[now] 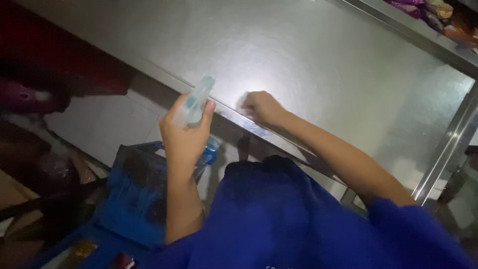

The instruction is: The person repeatedly sprays a cleaning solution onto a stainless steel countertop and wipes it with a white cloth. The person retrieves additional cloths from a nearby glass display case and continues wiping the same surface area.

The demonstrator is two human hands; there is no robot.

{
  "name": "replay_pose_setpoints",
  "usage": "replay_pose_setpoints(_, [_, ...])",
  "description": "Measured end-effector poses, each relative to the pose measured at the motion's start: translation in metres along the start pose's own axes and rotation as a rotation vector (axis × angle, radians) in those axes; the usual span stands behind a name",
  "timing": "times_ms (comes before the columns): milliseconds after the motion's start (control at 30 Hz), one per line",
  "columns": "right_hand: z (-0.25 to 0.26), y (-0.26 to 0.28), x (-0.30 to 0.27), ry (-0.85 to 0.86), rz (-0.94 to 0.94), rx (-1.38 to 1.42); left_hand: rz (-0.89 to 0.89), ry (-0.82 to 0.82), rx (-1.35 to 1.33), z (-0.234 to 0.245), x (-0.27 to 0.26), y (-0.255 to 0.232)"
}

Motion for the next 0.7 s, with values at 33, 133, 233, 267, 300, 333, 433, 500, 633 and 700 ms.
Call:
replay_pose_setpoints(33, [0.005,-0.014,-0.016,0.002,0.0,0.0,0.002,0.0,-0.001,0.0,0.0,-0.001])
replay_pose_setpoints(133, [0.03,-0.041,-0.068,0.066,0.003,-0.005,-0.004,-0.003,-0.032,-0.002,0.0,-0.005])
replay_pose_setpoints(233, [0.084,-0.065,-0.12,-0.115,-0.098,0.225,0.018,-0.014,-0.015,-0.001,-0.004,-0.003])
replay_pose_setpoints(267, [0.1,-0.1,-0.136,-0.267,-0.197,0.205,0.013,-0.001,-0.019,-0.003,-0.003,-0.005])
replay_pose_setpoints(300, [0.115,-0.134,-0.154,-0.423,-0.293,0.186,0.006,0.012,-0.02,-0.005,-0.003,-0.006])
replay_pose_setpoints(333, [0.11,-0.14,-0.151,-0.42,-0.289,0.187,0.009,0.009,-0.018,-0.005,-0.002,-0.003])
replay_pose_setpoints(433, [0.111,-0.121,-0.137,-0.564,-0.31,0.037,0.024,0.035,-0.021,-0.01,0.001,0.001])
replay_pose_setpoints(500, [0.108,-0.068,-0.11,-0.646,-0.311,0.108,0.028,0.061,-0.012,-0.012,0.004,-0.002])
replay_pose_setpoints(633, [0.058,-0.025,-0.042,-0.502,-0.284,0.261,-0.013,0.078,-0.02,-0.014,0.011,-0.012])
replay_pose_setpoints(700, [0.03,0.014,-0.015,-0.244,-0.139,0.353,-0.059,0.081,-0.06,-0.019,0.017,-0.014])
Point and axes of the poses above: each hand's wrist, its own x-axis towards the middle knuckle, its own z-axis out of the back of the hand, y = z × x, the point moved 10 cm from there along x, towards the middle knuckle, and after that the axes turned 8 degrees about x, right-handed, at the moved point
